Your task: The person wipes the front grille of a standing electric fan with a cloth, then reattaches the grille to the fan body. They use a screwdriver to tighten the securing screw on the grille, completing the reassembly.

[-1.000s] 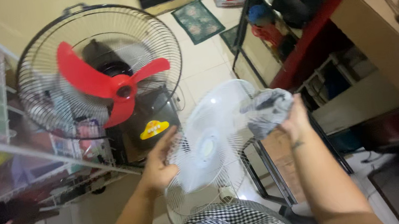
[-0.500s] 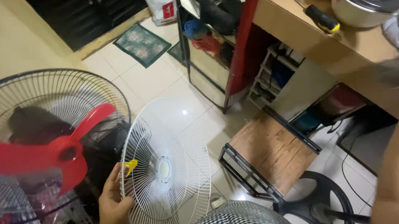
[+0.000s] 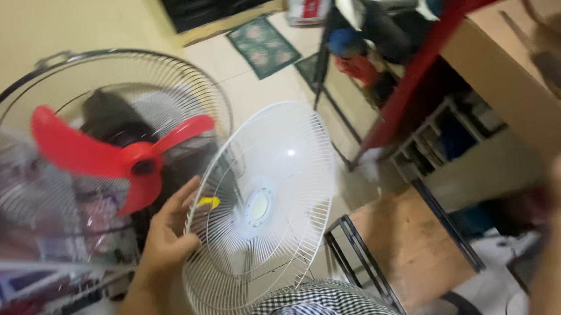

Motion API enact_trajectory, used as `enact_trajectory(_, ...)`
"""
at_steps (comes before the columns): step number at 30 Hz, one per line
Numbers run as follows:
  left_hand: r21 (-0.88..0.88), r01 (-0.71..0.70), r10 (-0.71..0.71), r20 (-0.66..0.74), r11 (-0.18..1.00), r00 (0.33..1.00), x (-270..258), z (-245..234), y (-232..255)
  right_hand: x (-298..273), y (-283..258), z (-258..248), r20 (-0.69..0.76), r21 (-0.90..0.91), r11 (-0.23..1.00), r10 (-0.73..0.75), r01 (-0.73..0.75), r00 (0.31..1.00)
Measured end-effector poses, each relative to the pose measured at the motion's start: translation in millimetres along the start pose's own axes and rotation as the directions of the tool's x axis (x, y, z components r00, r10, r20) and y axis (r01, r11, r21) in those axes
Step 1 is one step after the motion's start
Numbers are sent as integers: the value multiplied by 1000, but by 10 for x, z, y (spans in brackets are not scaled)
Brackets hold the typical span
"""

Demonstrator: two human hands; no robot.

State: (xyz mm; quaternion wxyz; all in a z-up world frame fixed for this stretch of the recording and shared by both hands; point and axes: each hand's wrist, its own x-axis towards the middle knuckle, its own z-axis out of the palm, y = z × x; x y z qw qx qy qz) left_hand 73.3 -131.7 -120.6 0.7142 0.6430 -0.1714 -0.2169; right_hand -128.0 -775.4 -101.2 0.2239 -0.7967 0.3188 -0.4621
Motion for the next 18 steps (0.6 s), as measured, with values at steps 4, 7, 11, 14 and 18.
enact_trajectory(4, -15, -87, 88, 124, 996, 988, -148, -3, 538, -1010, -1020, 958, 590, 470, 799, 34, -376, 807)
enact_trajectory(7, 65, -130, 113, 222, 989, 968, -339, 47, 915, -1343, -1666, 1484, 926, -54, 86, 377, -995, -18)
enact_trajectory(11, 448, -340, 144, 415, 827, 898, -676, 166, 1116, -1479, -1635, 1834, 938, -60, -213, 321, -975, -127)
enact_trajectory(14, 589, -391, 123, 443, 707, 888, -888, 330, 859, -1517, -1082, 1938, 895, 137, -252, 447, -958, 11)
enact_trajectory(18, 551, -336, 137, 370, 764, 919, -1092, 426, 217, -1496, -460, 1837, 809, 273, -264, 583, -925, 72)
